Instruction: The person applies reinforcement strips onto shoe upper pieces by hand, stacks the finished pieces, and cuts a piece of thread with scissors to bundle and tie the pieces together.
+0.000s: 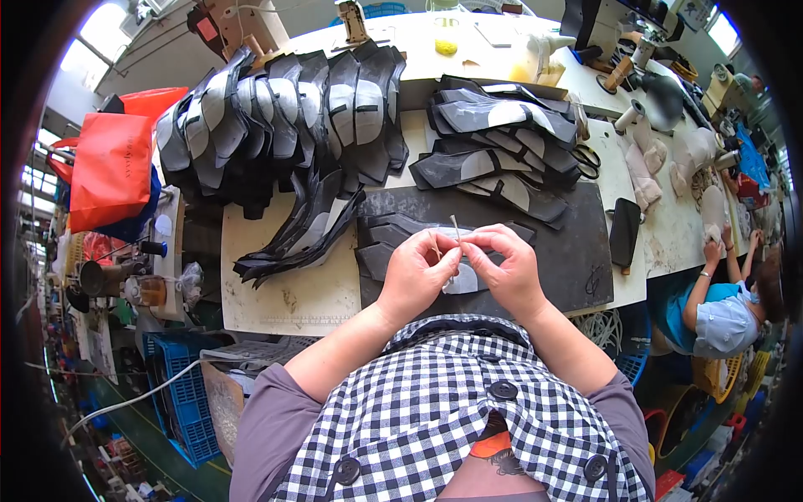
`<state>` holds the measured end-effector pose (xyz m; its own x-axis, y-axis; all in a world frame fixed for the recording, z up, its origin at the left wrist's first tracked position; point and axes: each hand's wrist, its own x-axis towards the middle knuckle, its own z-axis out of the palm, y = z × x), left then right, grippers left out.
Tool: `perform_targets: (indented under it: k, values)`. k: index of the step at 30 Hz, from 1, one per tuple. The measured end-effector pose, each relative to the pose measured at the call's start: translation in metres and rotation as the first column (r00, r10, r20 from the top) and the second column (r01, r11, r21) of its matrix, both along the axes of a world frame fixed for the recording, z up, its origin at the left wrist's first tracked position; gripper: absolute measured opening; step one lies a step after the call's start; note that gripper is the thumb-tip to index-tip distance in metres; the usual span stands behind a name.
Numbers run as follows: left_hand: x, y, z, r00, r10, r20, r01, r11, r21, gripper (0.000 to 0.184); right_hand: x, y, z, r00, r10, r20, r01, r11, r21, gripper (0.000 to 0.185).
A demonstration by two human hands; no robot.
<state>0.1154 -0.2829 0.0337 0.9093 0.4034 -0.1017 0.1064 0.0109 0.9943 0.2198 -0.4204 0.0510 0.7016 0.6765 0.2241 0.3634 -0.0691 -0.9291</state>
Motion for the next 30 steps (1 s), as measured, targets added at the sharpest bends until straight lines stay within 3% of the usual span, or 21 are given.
perform_targets:
  k: [1,7,10,13,16,18,19,21,24,27,28,29,30]
  values:
    - [0.0,-0.002,0.001,1.0,0.007,0.005,-0.008,0.999,0.052,0.01,0.004,-0.001,-0.005,1.0,0.016,0.011,-0.015,1.0,-0.005,0.013]
    - [0.001,-0.007,0.0,1.0,-0.011,0.03,0.014,0.991,-0.132,0.01,0.006,-0.007,-0.008,0.999,0.025,0.023,-0.025,1.0,-0.016,0.011]
    - [0.001,-0.007,0.002,1.0,-0.02,0.007,0.02,1.0,-0.019,0.011,0.006,-0.008,-0.009,0.998,0.019,0.053,-0.017,1.0,-0.025,0.011]
    - [0.002,-0.006,-0.004,1.0,-0.018,0.024,0.009,0.951,0.308,0.011,0.003,-0.007,-0.005,0.992,0.0,0.124,0.008,0.998,-0.063,0.01]
    - [0.002,-0.007,-0.011,0.999,-0.001,0.035,-0.005,0.984,0.179,0.009,-0.002,-0.004,-0.004,0.992,-0.04,0.116,0.049,0.996,-0.074,0.007]
    - [0.004,-0.011,-0.008,0.998,0.054,0.012,-0.052,0.988,-0.144,0.012,-0.004,-0.003,-0.006,0.992,-0.071,0.102,0.074,0.997,-0.028,0.006]
    - [0.005,-0.013,-0.006,0.997,0.078,-0.005,-0.076,0.95,-0.301,0.014,-0.005,-0.003,-0.009,0.991,-0.08,0.105,0.081,0.997,-0.01,0.006]
    - [0.006,-0.015,-0.005,0.994,0.108,-0.024,-0.107,0.882,-0.458,0.012,-0.004,-0.002,-0.016,0.989,-0.1,0.111,0.097,0.995,0.026,0.006]
    - [0.005,-0.018,-0.01,0.986,0.147,-0.08,-0.165,0.78,-0.604,0.008,-0.007,-0.001,-0.022,0.987,-0.125,0.105,0.121,0.991,0.051,0.005]
    - [0.005,-0.004,-0.023,0.952,0.293,-0.088,-0.275,0.692,-0.668,0.005,-0.002,-0.007,-0.032,0.979,-0.199,-0.036,0.201,0.978,0.065,0.006]
    - [0.005,0.004,-0.025,0.93,0.358,-0.082,-0.314,0.66,-0.683,0.004,0.002,-0.01,-0.04,0.969,-0.182,-0.165,0.204,0.971,0.125,0.006]
    - [0.004,0.011,-0.026,0.932,0.361,-0.028,-0.265,0.628,-0.732,0.009,0.007,-0.015,-0.041,0.909,-0.113,-0.402,0.171,0.979,0.113,0.004]
    - [0.006,0.012,-0.02,0.931,0.364,-0.033,-0.245,0.554,-0.795,0.011,0.01,-0.017,-0.039,0.787,-0.042,-0.616,0.138,0.984,0.109,0.003]
